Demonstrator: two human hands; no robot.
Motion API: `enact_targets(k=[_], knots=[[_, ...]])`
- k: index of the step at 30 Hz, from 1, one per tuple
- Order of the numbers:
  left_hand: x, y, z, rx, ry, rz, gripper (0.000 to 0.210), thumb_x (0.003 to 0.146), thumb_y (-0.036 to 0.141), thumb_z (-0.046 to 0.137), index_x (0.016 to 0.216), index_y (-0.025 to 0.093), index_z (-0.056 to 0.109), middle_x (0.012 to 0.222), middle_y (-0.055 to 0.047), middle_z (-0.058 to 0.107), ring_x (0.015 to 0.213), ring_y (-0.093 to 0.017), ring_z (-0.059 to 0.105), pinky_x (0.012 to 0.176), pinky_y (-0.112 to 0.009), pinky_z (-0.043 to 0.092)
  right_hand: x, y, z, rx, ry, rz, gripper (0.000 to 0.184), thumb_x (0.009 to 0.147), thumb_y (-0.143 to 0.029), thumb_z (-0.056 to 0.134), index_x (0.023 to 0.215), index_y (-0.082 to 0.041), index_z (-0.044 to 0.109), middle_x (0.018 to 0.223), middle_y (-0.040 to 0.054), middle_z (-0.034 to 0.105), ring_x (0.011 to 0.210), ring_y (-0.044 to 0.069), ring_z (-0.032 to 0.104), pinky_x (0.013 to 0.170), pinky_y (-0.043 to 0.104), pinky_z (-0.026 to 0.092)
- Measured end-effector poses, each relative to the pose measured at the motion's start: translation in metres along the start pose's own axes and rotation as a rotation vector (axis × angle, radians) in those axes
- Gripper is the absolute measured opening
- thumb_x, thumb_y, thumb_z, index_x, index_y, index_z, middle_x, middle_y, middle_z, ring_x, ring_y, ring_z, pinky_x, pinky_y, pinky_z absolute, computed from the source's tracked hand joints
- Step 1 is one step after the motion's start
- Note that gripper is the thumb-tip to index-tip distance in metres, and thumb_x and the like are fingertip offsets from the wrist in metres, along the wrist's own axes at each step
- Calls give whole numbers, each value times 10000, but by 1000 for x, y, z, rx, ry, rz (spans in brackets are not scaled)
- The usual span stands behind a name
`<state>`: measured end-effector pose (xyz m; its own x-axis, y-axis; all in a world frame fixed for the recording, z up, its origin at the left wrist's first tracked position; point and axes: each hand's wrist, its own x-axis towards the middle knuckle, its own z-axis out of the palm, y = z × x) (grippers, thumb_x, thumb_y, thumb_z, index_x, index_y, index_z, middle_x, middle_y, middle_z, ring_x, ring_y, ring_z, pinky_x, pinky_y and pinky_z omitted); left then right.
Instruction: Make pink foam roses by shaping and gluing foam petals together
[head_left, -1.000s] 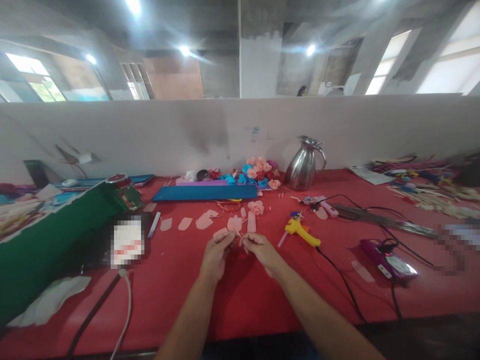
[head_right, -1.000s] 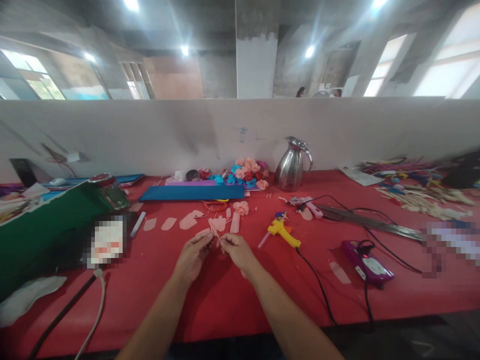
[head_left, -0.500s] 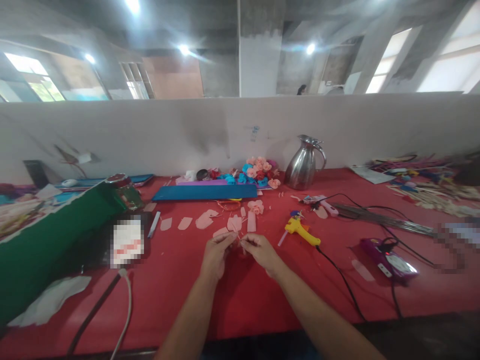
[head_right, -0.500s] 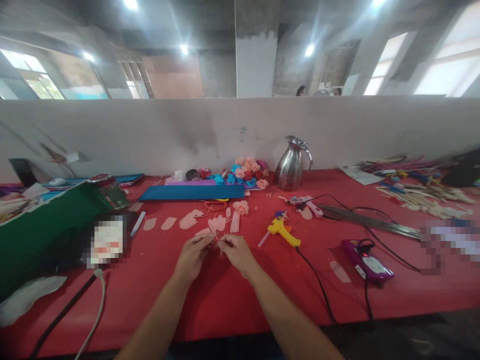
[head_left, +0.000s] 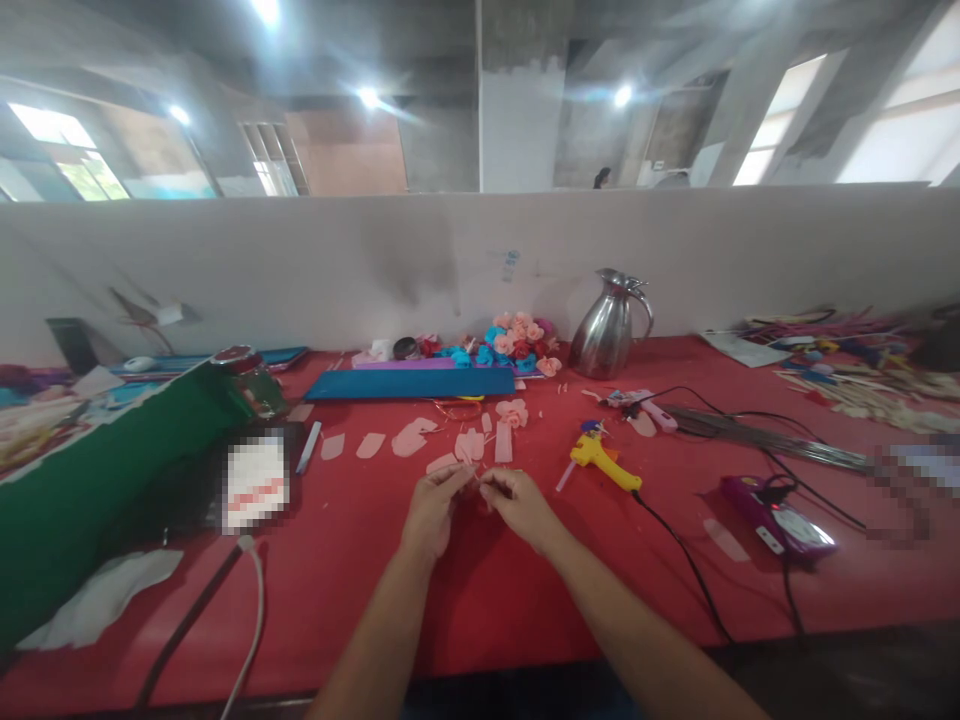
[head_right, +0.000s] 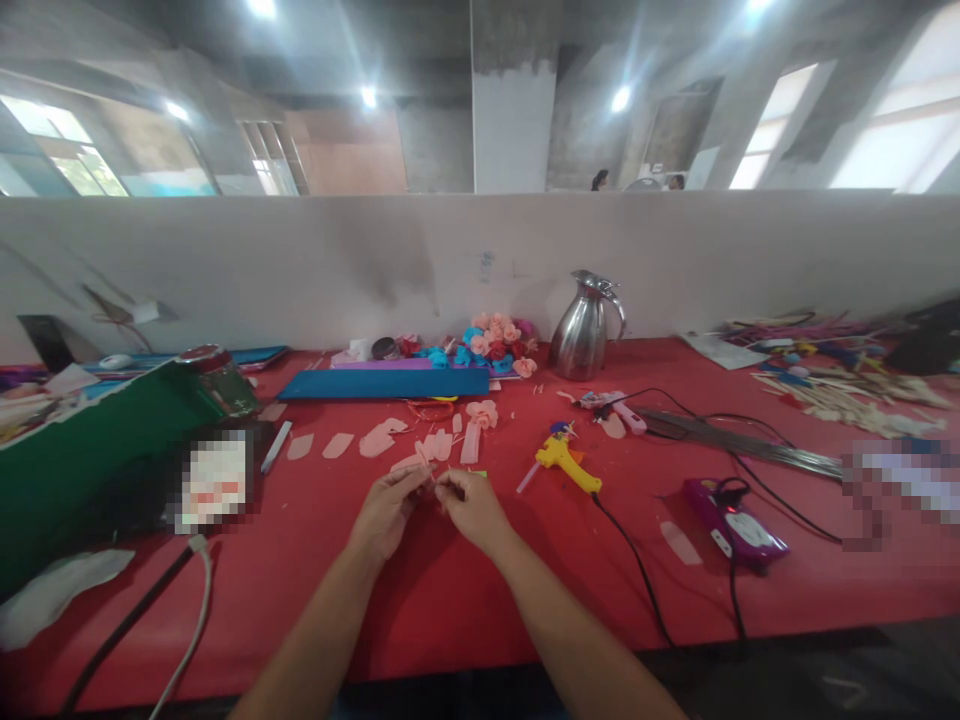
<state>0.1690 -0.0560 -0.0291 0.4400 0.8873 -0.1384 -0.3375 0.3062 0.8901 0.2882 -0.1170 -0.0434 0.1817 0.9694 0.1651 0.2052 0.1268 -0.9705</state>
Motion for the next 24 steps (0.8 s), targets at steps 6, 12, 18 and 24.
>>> enact_targets(k=[6,12,18,24], knots=[[2,1,-2,-28,53,0,86,562,197,763,625,171,711,605,3,645,571,-95,528,582,-210,406,-2,-1,1,29,1,43,191,753,-198,489,905,-175,603,561,-47,515,546,118,501,597,253,398],[3,0,-3,-10,52,6,106,562,215,766,637,168,708,614,4,642,575,-96,524,585,-213,402,-2,0,1,-14,-39,5,217,764,-163,474,949,-181,585,534,-61,493,509,104,477,557,233,376],[2,0,-1,-12,19,-11,174,572,227,768,720,147,727,717,-32,688,661,-112,572,638,-205,429,-2,2,0,-5,-22,33,255,743,-133,468,958,-197,591,520,-67,470,503,104,464,559,236,376],[3,-1,-2,-34,9,-25,150,562,223,778,684,163,715,669,-1,676,634,-92,560,628,-192,421,-1,2,0,8,-24,26,242,736,-140,467,939,-199,586,529,-63,476,512,109,471,566,243,377]])
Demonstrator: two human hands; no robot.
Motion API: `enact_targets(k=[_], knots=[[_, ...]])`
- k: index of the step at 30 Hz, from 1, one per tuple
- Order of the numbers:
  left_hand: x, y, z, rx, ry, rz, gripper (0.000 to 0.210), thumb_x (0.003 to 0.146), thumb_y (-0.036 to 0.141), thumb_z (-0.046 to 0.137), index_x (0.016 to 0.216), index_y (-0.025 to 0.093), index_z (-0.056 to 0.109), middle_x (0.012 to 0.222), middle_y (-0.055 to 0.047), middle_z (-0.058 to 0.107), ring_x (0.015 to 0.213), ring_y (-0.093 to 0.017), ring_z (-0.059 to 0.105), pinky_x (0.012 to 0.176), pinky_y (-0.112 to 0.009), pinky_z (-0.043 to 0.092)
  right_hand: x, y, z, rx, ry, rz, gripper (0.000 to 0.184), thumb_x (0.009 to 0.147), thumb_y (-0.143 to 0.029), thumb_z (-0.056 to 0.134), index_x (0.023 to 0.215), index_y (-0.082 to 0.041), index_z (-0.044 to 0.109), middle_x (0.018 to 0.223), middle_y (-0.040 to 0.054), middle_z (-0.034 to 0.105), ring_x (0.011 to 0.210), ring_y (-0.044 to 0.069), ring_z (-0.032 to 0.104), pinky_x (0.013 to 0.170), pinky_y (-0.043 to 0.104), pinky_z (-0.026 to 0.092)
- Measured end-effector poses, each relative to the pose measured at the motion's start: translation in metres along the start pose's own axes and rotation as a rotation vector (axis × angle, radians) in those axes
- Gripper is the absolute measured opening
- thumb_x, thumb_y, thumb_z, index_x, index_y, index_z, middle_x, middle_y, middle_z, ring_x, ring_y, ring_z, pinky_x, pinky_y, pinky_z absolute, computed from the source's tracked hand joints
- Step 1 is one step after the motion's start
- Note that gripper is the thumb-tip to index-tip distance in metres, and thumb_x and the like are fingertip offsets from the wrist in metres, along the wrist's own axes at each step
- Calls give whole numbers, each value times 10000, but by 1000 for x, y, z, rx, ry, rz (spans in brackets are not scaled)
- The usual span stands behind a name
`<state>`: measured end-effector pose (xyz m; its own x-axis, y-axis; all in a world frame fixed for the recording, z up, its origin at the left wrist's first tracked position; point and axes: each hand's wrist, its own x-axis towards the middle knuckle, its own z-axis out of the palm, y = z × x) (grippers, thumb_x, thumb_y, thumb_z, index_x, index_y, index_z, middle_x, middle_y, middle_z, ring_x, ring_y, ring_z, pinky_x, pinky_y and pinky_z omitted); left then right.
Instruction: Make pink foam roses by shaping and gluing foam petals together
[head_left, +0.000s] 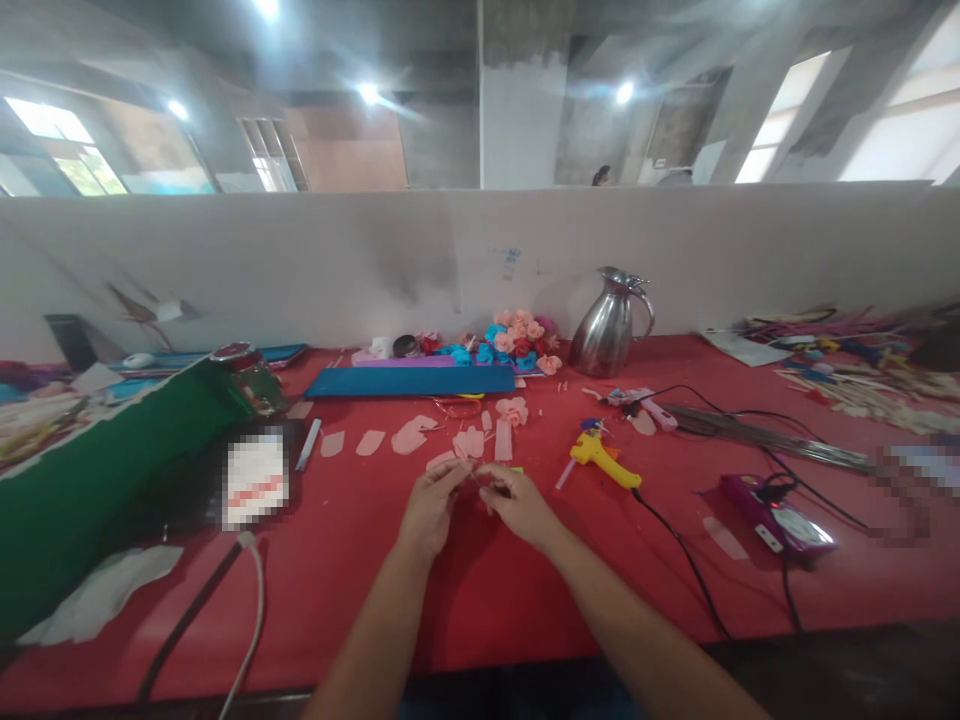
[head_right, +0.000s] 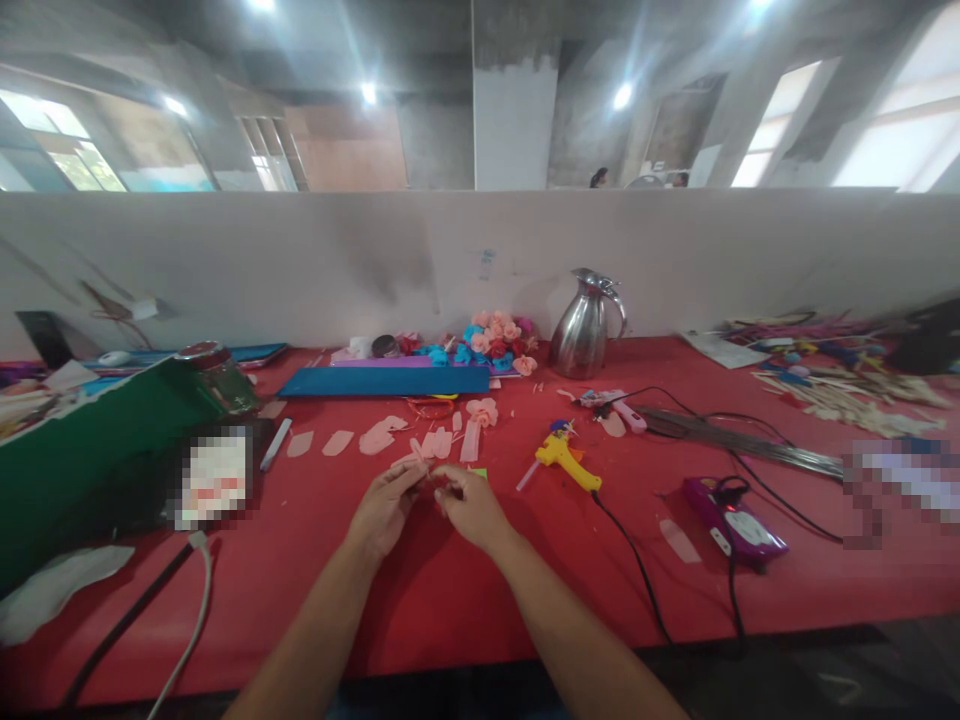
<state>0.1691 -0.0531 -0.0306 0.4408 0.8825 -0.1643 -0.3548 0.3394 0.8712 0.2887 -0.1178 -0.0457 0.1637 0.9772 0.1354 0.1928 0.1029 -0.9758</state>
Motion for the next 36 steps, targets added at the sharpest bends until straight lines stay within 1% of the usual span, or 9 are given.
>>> enact_targets(k=[6,11,14,19,22,26,30,33,36], knots=[[0,1,0,-28,2,10,160,509,205,798,579,150,665,569,25,617,581,-79,532,596,-189,410,-1,-4,1,-1,-46,-36,203,743,-136,462,898,-194,580,544,-60,490,522,107,484,579,241,386],[1,0,-1,-58,16,25,221,506,188,808,500,156,589,523,47,572,564,-75,528,595,-191,411,-2,0,1,-90,-48,-48,201,757,-145,469,901,-208,596,552,-55,512,520,109,492,572,238,388],[1,-1,-1,-69,10,12,200,500,188,814,542,155,622,576,38,606,611,-82,553,623,-193,424,-2,0,1,-95,-37,-50,215,763,-143,459,918,-207,595,556,-54,518,524,112,503,571,237,394],[3,-2,-5,-66,6,-20,206,468,205,827,607,138,691,677,-12,674,682,-106,586,673,-199,439,-2,-1,1,-77,-28,-63,204,770,-153,462,919,-199,592,564,-50,529,542,119,523,590,243,408],[3,-2,-6,-40,-14,-18,227,487,228,820,667,135,718,710,-36,690,696,-126,596,667,-213,444,-2,0,2,-76,-29,-78,202,767,-156,471,920,-204,593,579,-48,545,552,121,538,609,247,421],[1,-1,-4,-5,-64,-13,226,518,249,806,694,132,724,722,-58,697,703,-151,608,672,-237,451,-2,-1,2,-56,-14,-86,165,762,-162,482,878,-207,591,643,-33,580,599,128,571,639,253,436],[0,-2,-3,8,-81,-3,220,545,264,794,708,134,724,715,-60,694,679,-150,604,677,-245,450,-3,-3,2,-58,9,-74,141,759,-167,482,841,-204,591,612,-35,571,583,129,561,632,256,432],[0,-2,-2,23,-92,8,237,571,278,780,751,132,727,718,-59,693,666,-144,596,667,-242,445,-2,-2,2,-29,17,-65,154,756,-178,490,869,-203,592,602,-38,568,574,126,553,627,256,425],[-1,-3,-1,25,-104,4,308,585,277,771,859,144,725,758,-60,700,684,-147,600,652,-240,444,-1,0,2,34,34,-22,180,759,-196,486,909,-200,585,581,-44,555,569,123,536,604,247,410]])
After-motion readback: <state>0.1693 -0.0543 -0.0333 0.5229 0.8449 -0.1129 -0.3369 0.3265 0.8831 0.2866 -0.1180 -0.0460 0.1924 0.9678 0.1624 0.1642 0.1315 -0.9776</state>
